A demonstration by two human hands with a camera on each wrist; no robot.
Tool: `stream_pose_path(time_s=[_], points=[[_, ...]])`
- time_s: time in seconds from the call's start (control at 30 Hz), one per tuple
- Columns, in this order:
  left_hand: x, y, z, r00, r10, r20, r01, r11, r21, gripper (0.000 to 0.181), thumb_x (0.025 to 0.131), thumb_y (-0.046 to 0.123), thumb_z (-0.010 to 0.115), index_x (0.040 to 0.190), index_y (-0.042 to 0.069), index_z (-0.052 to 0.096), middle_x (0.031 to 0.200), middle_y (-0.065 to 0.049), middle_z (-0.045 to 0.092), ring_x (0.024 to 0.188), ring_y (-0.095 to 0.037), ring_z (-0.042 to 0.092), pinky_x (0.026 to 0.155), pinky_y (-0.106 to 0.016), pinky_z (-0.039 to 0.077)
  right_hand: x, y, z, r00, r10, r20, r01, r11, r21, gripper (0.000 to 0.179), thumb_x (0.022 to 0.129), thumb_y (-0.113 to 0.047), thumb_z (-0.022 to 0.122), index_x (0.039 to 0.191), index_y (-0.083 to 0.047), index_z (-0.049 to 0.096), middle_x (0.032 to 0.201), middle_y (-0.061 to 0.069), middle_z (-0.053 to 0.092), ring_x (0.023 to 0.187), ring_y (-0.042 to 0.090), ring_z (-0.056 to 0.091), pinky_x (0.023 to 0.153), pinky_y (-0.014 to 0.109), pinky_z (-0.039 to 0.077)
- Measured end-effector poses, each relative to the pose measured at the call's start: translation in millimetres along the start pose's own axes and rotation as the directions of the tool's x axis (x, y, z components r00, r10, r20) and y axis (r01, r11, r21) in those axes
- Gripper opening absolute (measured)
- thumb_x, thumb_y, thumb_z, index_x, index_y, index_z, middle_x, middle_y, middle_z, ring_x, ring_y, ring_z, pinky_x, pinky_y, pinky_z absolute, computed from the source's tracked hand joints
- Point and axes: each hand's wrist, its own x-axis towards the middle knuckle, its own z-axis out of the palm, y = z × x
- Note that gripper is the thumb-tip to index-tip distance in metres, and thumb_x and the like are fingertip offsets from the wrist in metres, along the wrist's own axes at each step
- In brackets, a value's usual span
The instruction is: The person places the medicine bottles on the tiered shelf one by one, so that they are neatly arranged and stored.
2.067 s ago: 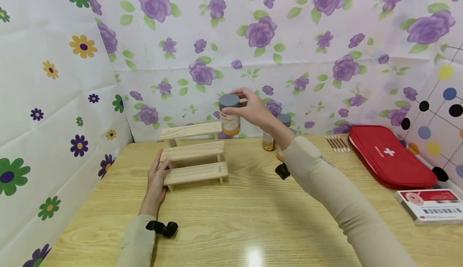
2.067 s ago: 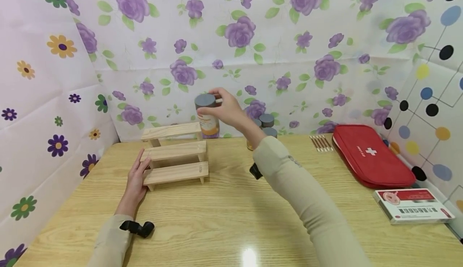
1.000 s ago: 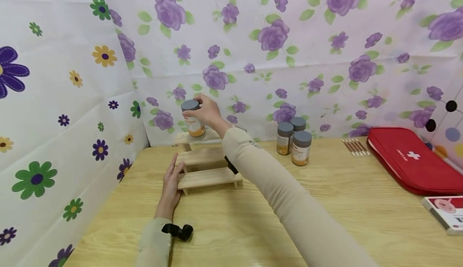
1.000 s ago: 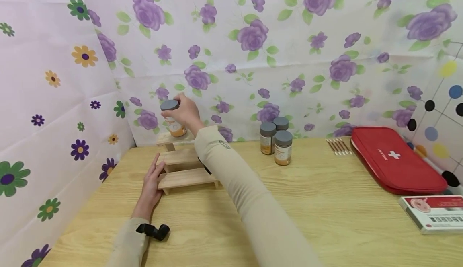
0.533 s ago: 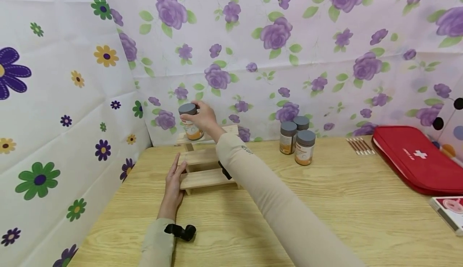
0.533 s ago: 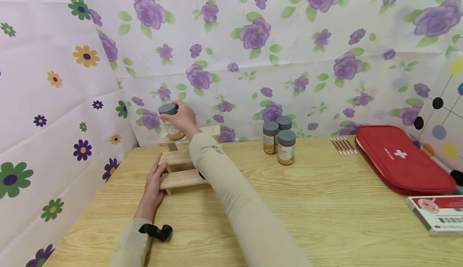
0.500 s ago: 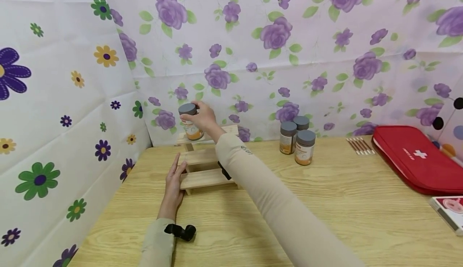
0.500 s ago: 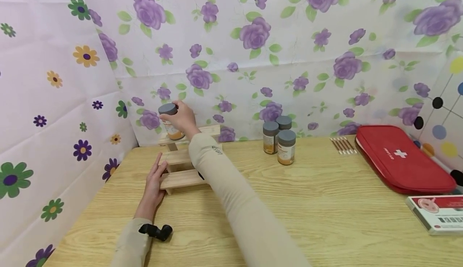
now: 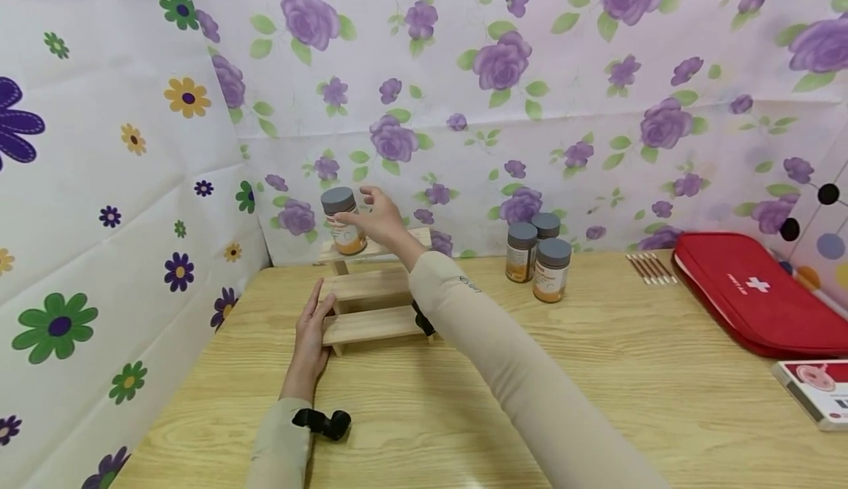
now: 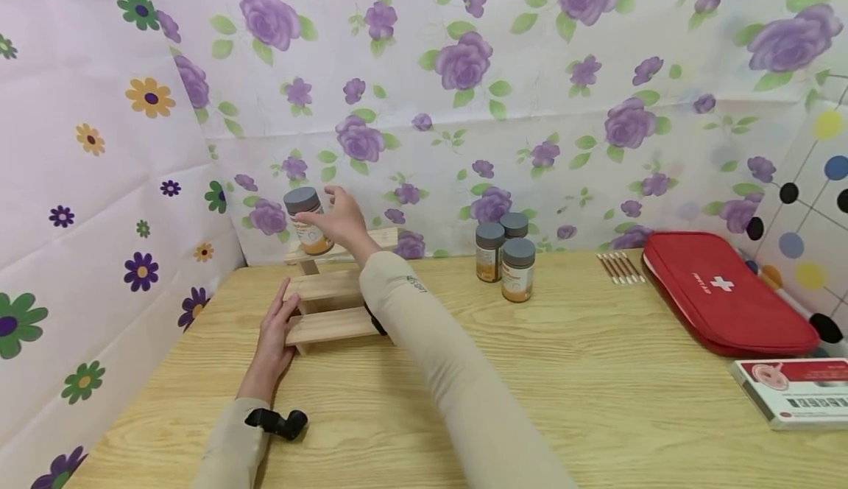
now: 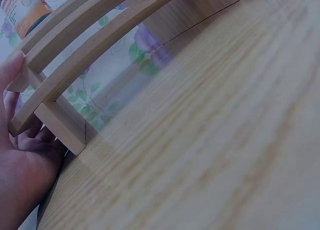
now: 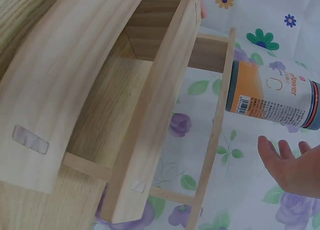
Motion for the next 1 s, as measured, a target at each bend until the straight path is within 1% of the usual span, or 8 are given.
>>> stream_pose_path(time_s=[0.13, 0.27, 0.4, 0.5, 0.67, 0.77, 0.87, 1.0], points=[[0.7, 0.5, -2.3, 1.000, 0.006, 0.009, -0.006, 1.000, 0.011, 0.061, 0.100, 0.037, 0.055, 0.153, 0.040, 0.026, 0.166, -0.001, 0.011, 0.151, -0.029, 0.018, 0.121, -0.047, 0.022, -5.6, 3, -3, 1.000, 0.002, -0.018, -0.002, 1.000, 0.003, 0.076, 0.088, -0.035, 0.073, 0.151, -0.016, 0.035, 0.152, 0.013, 0.042, 0.138, 0.034, 0.043, 0.108, 0.049, 0.043], [1.1, 0.1, -1.5, 1.000, 0.014, 0.017, -0.014, 1.000, -0.006, 0.060, 0.100, 0.035, 0.055, 0.153, 0.040, 0.026, 0.166, -0.001, 0.010, 0.151, -0.027, 0.018, 0.122, -0.046, 0.022, -14.0, 8, -10, 1.000, 0.002, -0.022, -0.002, 1.000, 0.000, 0.074, 0.088, -0.037, 0.072, 0.150, -0.017, 0.036, 0.150, 0.011, 0.044, 0.137, 0.031, 0.044, 0.107, 0.046, 0.045], [0.7, -0.6, -0.6, 1.000, 0.003, 0.030, -0.002, 1.000, -0.021, 0.061, 0.100, 0.034, 0.055, 0.154, 0.040, 0.025, 0.166, 0.000, 0.009, 0.151, -0.026, 0.018, 0.122, -0.044, 0.022, -24.9, 17, -23, 1.000, 0.010, -0.004, -0.010, 0.999, 0.052, 0.070, 0.090, -0.036, 0.070, 0.149, -0.016, 0.038, 0.147, 0.010, 0.047, 0.135, 0.030, 0.046, 0.107, 0.046, 0.045], [-0.3, 0.0, -1.7, 0.999, -0.008, 0.032, 0.008, 1.000, -0.019, 0.062, 0.100, 0.034, 0.055, 0.154, 0.040, 0.024, 0.166, 0.000, 0.008, 0.152, -0.025, 0.016, 0.123, -0.045, 0.020, -31.2, 29, -33, 1.000, 0.011, -0.013, -0.010, 0.996, 0.087, 0.062, 0.092, -0.035, 0.069, 0.146, -0.016, 0.043, 0.141, 0.009, 0.052, 0.132, 0.029, 0.049, 0.106, 0.044, 0.046], [0.2, 0.9, 1.4, 0.999, -0.009, 0.047, 0.010, 1.000, -0.024, 0.065, 0.101, 0.034, 0.054, 0.155, 0.038, 0.020, 0.166, 0.001, 0.005, 0.152, -0.026, 0.012, 0.123, -0.046, 0.017, -46.4, 56, -58, 0.998, -0.023, -0.062, 0.027, 0.997, 0.067, 0.052, 0.092, -0.033, 0.068, 0.139, -0.016, 0.052, 0.133, 0.010, 0.058, 0.124, 0.028, 0.055, 0.101, 0.041, 0.050], [0.0, -0.4, 1.1, 0.999, 0.002, 0.046, -0.002, 1.000, -0.013, 0.064, 0.100, 0.035, 0.055, 0.155, 0.038, 0.021, 0.166, 0.000, 0.005, 0.152, -0.027, 0.011, 0.123, -0.047, 0.017, -58.2, 71, -68, 0.995, -0.037, -0.094, 0.043, 0.997, 0.068, 0.052, 0.092, -0.030, 0.068, 0.138, -0.012, 0.052, 0.131, 0.012, 0.059, 0.122, 0.028, 0.056, 0.102, 0.041, 0.049], [-1.4, -0.7, -1.8, 0.999, 0.002, 0.033, -0.002, 1.000, 0.001, 0.063, 0.100, 0.036, 0.054, 0.155, 0.038, 0.022, 0.166, 0.000, 0.006, 0.152, -0.028, 0.012, 0.123, -0.048, 0.016, -67.7, 82, -75, 0.994, -0.023, -0.104, 0.035, 0.994, 0.106, 0.052, 0.093, -0.028, 0.067, 0.139, -0.008, 0.051, 0.132, 0.013, 0.060, 0.123, 0.028, 0.056, 0.104, 0.041, 0.047], [-1.8, -0.9, -2.2, 0.999, 0.000, 0.034, 0.000, 1.000, -0.003, 0.064, 0.101, 0.036, 0.053, 0.156, 0.037, 0.021, 0.166, 0.000, 0.007, 0.152, -0.026, 0.012, 0.124, -0.046, 0.015, -77.1, 89, -83, 0.994, -0.031, -0.109, 0.046, 0.989, 0.138, 0.049, 0.094, -0.026, 0.067, 0.138, -0.009, 0.052, 0.132, 0.015, 0.059, 0.122, 0.029, 0.056, 0.104, 0.042, 0.048]])
